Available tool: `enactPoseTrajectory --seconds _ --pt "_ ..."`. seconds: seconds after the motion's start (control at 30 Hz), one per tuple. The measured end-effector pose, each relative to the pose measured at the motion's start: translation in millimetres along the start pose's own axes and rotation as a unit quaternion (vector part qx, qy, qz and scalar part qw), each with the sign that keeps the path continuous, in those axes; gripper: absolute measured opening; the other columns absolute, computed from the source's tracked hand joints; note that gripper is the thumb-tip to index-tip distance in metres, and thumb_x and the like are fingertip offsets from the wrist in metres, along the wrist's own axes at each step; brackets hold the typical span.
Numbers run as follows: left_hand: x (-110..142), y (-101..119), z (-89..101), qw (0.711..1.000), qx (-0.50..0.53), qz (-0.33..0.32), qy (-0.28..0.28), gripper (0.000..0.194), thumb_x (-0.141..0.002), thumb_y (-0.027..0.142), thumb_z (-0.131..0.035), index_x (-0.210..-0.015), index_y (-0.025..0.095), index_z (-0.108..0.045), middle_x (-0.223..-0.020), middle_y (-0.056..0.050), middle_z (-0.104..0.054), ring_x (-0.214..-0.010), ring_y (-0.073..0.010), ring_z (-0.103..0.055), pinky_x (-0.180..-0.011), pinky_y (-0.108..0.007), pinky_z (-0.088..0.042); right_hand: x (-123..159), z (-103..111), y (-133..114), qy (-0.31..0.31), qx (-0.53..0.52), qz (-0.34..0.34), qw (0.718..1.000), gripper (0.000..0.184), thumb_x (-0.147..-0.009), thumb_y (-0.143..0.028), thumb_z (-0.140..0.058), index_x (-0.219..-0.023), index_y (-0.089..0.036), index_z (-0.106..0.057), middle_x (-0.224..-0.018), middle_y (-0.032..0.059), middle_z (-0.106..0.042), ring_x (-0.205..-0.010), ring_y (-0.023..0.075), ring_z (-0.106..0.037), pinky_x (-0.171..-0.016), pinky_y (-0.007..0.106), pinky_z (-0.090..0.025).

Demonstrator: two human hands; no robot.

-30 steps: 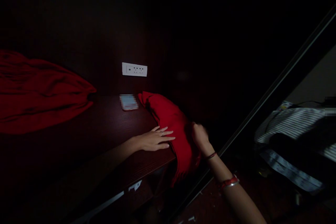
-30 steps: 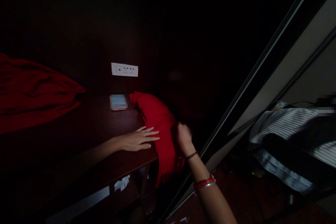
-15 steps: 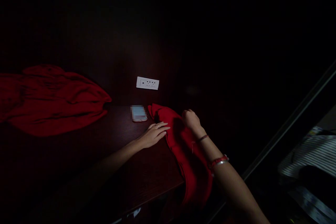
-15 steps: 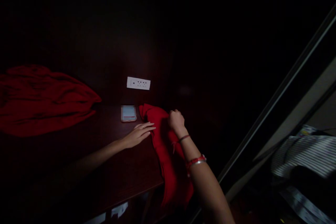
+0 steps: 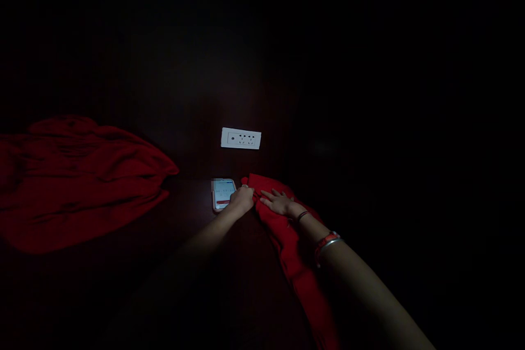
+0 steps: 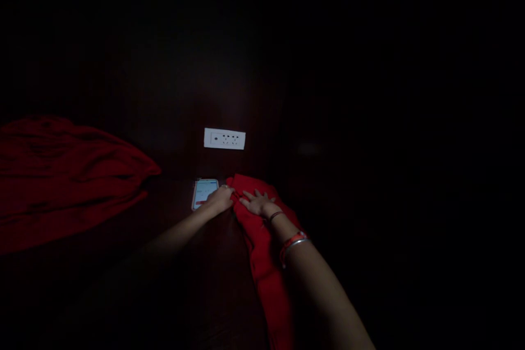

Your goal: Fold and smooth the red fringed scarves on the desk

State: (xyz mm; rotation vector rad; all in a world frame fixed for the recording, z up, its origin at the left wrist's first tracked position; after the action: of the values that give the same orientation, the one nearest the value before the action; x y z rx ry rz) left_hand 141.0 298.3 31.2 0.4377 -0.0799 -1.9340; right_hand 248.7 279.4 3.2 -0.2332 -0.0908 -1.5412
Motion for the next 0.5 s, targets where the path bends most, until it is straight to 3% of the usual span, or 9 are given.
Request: enactPoseTrajectory --seconds 0.13,0.37,0.5 --pt "-9.2 1.5 -2.3 0.999 -0.040 -0.001 -0.009 0.027 -0.070 0.017 -0.047 -0.096 0.011 -0.053 -0.093 -0.016 -0.055 -0.092 -0.0263 -0.050 -0.073 -0.035 -0.039 0.9 -0.1 3.7 0.007 -0.018 0.018 1.000 0.065 -0.068 -0.069 -0.008 -0.125 -0.039 -0.016 -0.136 0.0008 -0.010 -0.120 0.0351 -0.008 -0.086 0.062 -0.011" --pt "-19.8 -8.7 25.0 0.997 -0.073 -0.003 -0.003 0.028 -0.076 0.017 -0.038 -0.102 0.015 -0.050 -0.096 -0.014 -0.054 -0.089 -0.0258 -0.051 -0.072 -0.038 -0.039 4.8 5.5 0.5 0.017 -0.004 0.062 0.998 0.055 -0.077 -0.057 -0.013 -0.127 -0.033 -0.018 -0.135 -0.0009 -0.013 -0.122 0.0260 -0.009 -0.094 0.050 -0.012" --pt "-17.1 -18.2 28.5 0.995 -0.090 -0.009 -0.035 0.025 -0.075 0.014 -0.040 -0.094 0.013 -0.056 -0.091 -0.015 -0.056 -0.086 -0.0280 -0.052 -0.070 -0.041 -0.039 5.9 7.4 -2.8 0.022 -0.012 0.078 0.997 0.049 -0.080 -0.051 -0.017 -0.125 -0.034 -0.023 -0.134 -0.0037 -0.019 -0.122 0.0233 -0.011 -0.096 0.047 -0.013"
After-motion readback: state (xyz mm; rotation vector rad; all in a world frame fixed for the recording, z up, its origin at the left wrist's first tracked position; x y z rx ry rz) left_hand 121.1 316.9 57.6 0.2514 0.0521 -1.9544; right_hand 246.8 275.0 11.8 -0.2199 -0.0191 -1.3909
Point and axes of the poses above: each hand's wrist, its own x-axis away from the middle knuckle, its own z-axis out of the back of the hand, y = z × x, the point moved 9 cm from there along -x, towards the middle knuckle
